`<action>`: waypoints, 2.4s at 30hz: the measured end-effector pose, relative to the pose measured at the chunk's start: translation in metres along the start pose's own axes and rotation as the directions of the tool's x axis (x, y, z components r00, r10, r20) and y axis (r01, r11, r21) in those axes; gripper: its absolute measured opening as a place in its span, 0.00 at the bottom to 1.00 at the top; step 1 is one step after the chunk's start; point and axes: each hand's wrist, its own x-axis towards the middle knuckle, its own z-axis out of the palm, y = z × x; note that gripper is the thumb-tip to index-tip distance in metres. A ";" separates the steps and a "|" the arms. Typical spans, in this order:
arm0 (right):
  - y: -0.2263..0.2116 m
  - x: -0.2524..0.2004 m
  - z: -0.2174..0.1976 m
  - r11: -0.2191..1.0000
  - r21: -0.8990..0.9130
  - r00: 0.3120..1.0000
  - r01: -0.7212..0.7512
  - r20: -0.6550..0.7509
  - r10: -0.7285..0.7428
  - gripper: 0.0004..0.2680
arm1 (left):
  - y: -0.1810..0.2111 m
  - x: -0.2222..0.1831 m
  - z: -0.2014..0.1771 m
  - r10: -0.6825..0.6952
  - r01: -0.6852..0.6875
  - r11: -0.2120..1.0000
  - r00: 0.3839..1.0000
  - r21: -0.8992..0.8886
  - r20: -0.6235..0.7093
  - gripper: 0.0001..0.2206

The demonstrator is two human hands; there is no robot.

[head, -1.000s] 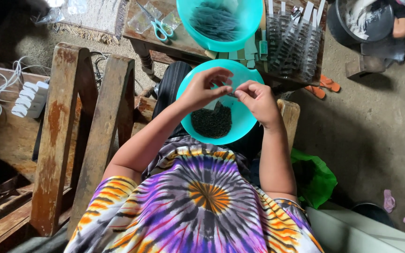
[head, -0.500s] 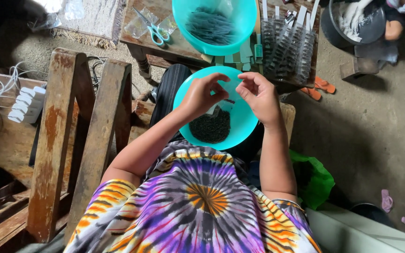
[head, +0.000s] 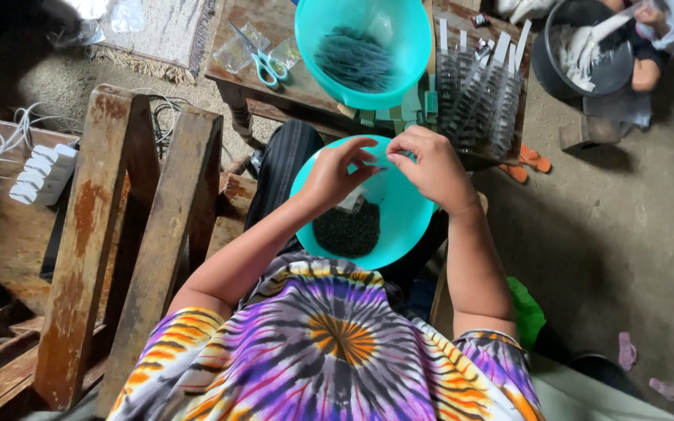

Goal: The person places small dark items from a bowl into small plastic bags by hand and then puts the filled bags into another bowl.

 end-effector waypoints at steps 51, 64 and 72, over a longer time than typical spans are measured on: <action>0.083 0.015 0.046 1.000 0.018 0.949 0.001 -0.316 0.004 0.02 | -0.054 -0.044 -0.005 -0.326 0.302 0.910 0.945 -0.284 -0.041 0.14; 0.075 -0.045 0.175 0.798 0.519 0.924 -0.306 -0.039 0.380 0.09 | -0.030 -0.037 -0.007 -0.322 0.302 0.900 0.947 -0.313 -0.012 0.17; 0.149 -0.041 0.218 0.803 -0.385 0.791 -0.456 0.238 0.563 0.09 | -0.045 -0.037 -0.002 -0.298 0.284 0.923 0.955 -0.261 -0.014 0.13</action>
